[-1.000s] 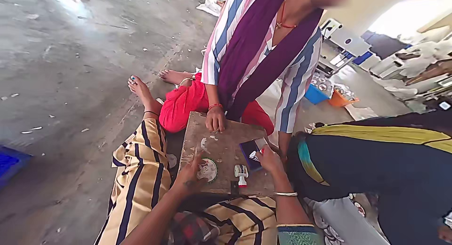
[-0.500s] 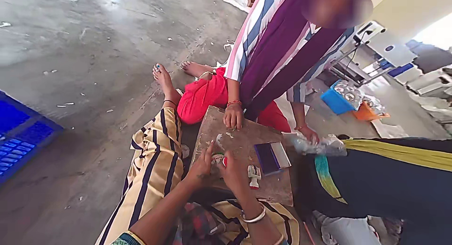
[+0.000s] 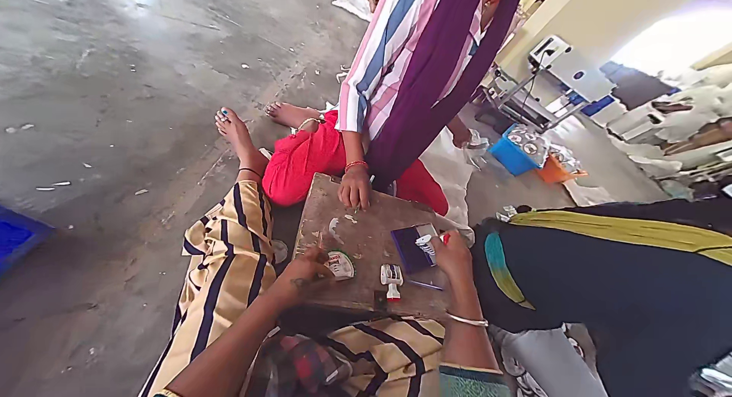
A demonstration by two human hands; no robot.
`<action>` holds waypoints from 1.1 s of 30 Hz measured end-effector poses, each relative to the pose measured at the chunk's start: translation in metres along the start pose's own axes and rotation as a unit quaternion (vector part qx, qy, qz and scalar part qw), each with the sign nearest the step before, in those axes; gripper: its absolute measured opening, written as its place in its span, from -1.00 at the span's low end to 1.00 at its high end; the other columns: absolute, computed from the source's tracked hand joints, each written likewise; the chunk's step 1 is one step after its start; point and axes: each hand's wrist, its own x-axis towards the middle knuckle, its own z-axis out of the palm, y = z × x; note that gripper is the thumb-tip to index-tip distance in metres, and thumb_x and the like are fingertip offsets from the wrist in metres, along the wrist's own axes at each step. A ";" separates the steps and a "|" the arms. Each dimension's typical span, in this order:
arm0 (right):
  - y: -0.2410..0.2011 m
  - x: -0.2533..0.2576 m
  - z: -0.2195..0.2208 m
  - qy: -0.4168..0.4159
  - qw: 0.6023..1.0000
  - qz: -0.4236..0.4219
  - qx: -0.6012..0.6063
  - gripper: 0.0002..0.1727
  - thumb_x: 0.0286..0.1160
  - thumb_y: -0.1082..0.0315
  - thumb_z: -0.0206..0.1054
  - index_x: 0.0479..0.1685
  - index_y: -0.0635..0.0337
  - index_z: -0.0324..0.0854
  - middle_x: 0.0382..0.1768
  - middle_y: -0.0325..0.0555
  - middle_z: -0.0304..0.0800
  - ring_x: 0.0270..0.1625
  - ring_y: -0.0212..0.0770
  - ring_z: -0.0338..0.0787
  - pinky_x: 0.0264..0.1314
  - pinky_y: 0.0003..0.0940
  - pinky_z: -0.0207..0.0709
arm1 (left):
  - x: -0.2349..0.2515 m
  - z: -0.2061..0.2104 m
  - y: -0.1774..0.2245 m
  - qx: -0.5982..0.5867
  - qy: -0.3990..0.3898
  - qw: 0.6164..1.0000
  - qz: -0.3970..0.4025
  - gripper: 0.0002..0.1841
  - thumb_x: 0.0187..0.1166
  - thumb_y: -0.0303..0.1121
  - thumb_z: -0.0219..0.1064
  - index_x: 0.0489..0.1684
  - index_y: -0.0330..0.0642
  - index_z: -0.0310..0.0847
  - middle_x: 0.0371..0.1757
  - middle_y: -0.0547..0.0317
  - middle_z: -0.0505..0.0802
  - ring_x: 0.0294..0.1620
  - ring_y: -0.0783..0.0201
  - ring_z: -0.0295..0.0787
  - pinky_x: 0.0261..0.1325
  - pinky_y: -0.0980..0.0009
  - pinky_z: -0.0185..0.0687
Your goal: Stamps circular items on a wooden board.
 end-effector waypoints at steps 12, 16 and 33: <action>-0.001 -0.008 0.022 -0.008 1.000 -0.015 0.023 -0.52 0.79 0.23 0.15 0.46 0.46 0.42 0.19 0.47 0.70 0.30 0.37 0.70 0.35 0.29 0.45 | 0.006 -0.011 0.016 -0.054 0.010 0.993 -0.106 -0.76 0.42 -0.31 0.59 -0.27 -0.38 0.87 0.32 -0.23 0.77 0.37 0.02 0.69 0.46 0.13 0.54; -0.018 -0.060 0.026 -0.026 0.979 -0.151 0.136 -0.62 0.67 0.31 0.21 0.22 0.50 0.53 -0.11 0.31 0.73 -0.04 0.16 0.74 0.06 0.20 0.53 | 0.006 -0.009 0.009 -0.087 0.039 0.986 -0.133 -0.67 0.70 -0.30 0.33 0.06 -0.51 0.68 0.05 -0.24 0.82 0.10 0.02 0.77 0.32 0.09 0.59; -0.070 -0.090 0.058 -0.072 0.974 -0.204 0.060 -0.56 0.69 0.28 0.26 0.31 0.50 0.53 -0.05 0.36 0.79 0.04 0.28 0.82 0.16 0.24 0.59 | 0.001 0.000 0.009 -0.021 0.072 0.993 -0.094 -0.63 0.76 -0.50 0.06 0.34 -0.25 0.74 0.38 -0.32 0.75 0.46 -0.23 0.66 0.56 -0.12 0.46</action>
